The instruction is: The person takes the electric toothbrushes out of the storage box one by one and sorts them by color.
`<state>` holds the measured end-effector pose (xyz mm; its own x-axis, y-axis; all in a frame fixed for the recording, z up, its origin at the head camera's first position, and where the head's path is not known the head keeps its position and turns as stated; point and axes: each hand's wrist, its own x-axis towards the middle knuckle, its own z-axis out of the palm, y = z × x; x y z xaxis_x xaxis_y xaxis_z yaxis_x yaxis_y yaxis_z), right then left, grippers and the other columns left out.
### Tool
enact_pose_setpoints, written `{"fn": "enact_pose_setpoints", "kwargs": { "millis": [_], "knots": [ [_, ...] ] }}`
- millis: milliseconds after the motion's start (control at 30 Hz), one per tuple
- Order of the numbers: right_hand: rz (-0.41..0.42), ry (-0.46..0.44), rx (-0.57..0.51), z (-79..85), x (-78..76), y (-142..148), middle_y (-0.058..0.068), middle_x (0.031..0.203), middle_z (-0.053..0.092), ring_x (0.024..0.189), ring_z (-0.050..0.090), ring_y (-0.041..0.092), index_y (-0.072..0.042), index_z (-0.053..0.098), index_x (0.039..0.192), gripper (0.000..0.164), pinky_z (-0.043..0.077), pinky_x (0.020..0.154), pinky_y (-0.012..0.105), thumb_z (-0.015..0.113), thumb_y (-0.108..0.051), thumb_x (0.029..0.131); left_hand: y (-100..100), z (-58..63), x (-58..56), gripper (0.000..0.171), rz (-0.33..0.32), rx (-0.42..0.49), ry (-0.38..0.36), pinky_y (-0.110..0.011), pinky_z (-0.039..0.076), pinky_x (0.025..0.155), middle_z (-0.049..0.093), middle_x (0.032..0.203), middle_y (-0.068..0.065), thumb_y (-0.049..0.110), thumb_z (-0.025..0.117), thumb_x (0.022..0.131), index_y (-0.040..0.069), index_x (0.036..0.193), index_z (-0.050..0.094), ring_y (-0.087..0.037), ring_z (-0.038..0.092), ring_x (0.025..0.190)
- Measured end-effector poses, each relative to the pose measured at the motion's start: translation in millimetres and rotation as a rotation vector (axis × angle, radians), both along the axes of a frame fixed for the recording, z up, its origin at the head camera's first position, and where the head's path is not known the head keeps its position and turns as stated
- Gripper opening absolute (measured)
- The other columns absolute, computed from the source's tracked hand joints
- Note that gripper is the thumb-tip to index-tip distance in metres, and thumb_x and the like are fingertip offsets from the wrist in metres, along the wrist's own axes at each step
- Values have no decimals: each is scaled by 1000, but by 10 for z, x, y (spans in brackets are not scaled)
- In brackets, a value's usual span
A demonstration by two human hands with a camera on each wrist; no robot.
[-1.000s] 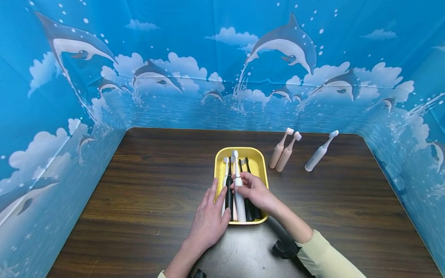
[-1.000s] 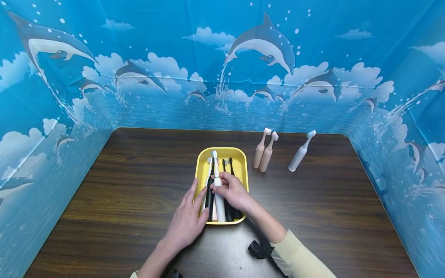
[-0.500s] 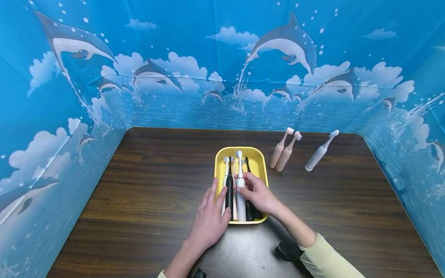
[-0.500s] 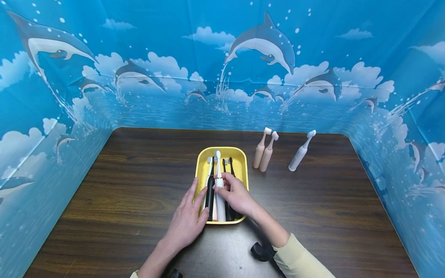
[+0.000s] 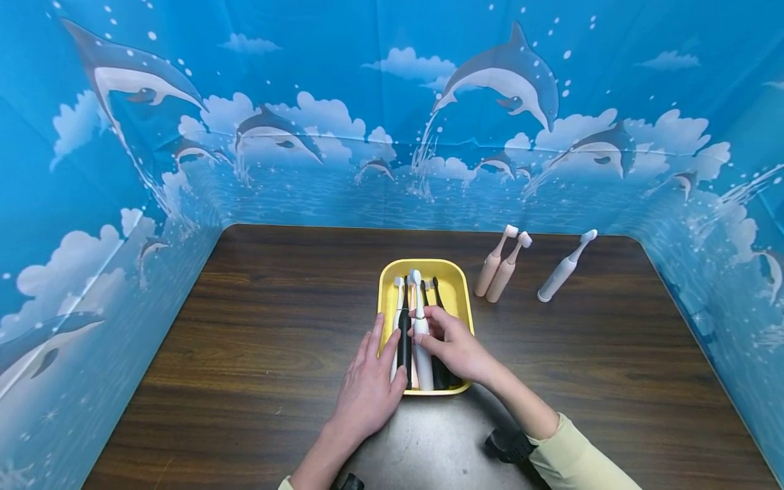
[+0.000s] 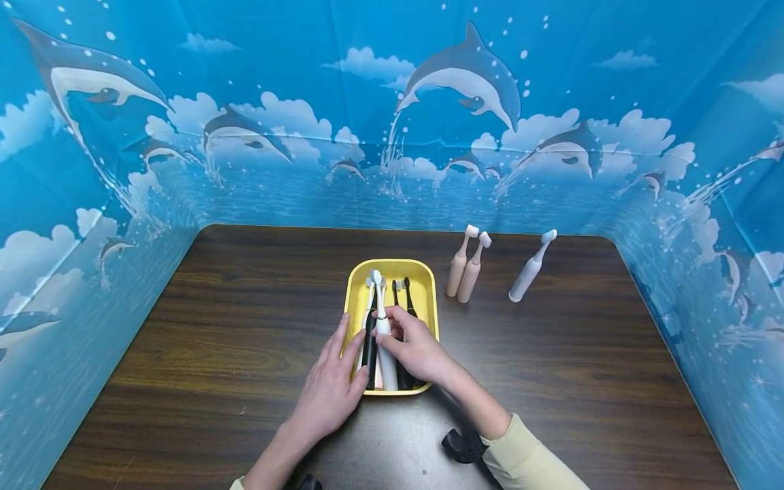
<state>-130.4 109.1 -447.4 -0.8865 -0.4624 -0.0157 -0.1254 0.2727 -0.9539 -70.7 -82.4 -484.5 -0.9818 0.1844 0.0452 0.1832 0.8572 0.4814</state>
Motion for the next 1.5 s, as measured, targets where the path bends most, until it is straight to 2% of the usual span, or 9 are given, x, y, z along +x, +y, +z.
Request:
{"fn": "enact_pose_setpoints", "kwargs": {
  "millis": [567, 867, 1067, 1200, 1500],
  "knots": [
    [-8, 32, -6, 35, 9, 17, 16, 116, 71, 103, 66, 25, 5, 55, 134, 36, 51, 90, 41, 62, -5, 100, -5, 6, -3, 59, -2, 11, -2, -66, 42, 103, 11, 172, -6, 36, 58, 97, 17, 152, 51, -46, 37, 143],
    [-44, 97, 9, 135, -11, 55, 10, 113, 74, 106, 66, 25, 2, 57, 135, 37, 48, 95, 45, 63, -4, 99, -10, 4, -8, 58, -9, 12, 23, -66, 42, 102, 12, 172, -7, 35, 58, 97, 15, 151, 53, -46, 38, 143],
    [-43, 118, -20, 188, -2, 84, 17, 116, 73, 109, 67, 28, 4, 56, 135, 37, 49, 94, 51, 62, -2, 99, -16, -6, -7, 57, -13, 15, 53, -65, 43, 102, 15, 171, -7, 33, 59, 96, 13, 149, 54, -46, 40, 142],
    [-50, 122, -33, 215, 5, 109, 18, 116, 72, 111, 67, 29, 2, 56, 135, 37, 48, 95, 55, 62, -1, 99, -14, -6, -7, 57, -10, 9, 45, -64, 43, 101, 14, 171, -8, 34, 59, 96, 14, 149, 55, -46, 39, 142],
    [-77, 145, -26, 285, 7, 206, 13, 113, 72, 108, 68, 27, 2, 58, 133, 34, 55, 90, 46, 63, -4, 99, -10, -10, -1, 57, -5, 5, 36, -65, 43, 102, 14, 171, -8, 34, 59, 96, 14, 149, 54, -46, 39, 142]
  ]
}}
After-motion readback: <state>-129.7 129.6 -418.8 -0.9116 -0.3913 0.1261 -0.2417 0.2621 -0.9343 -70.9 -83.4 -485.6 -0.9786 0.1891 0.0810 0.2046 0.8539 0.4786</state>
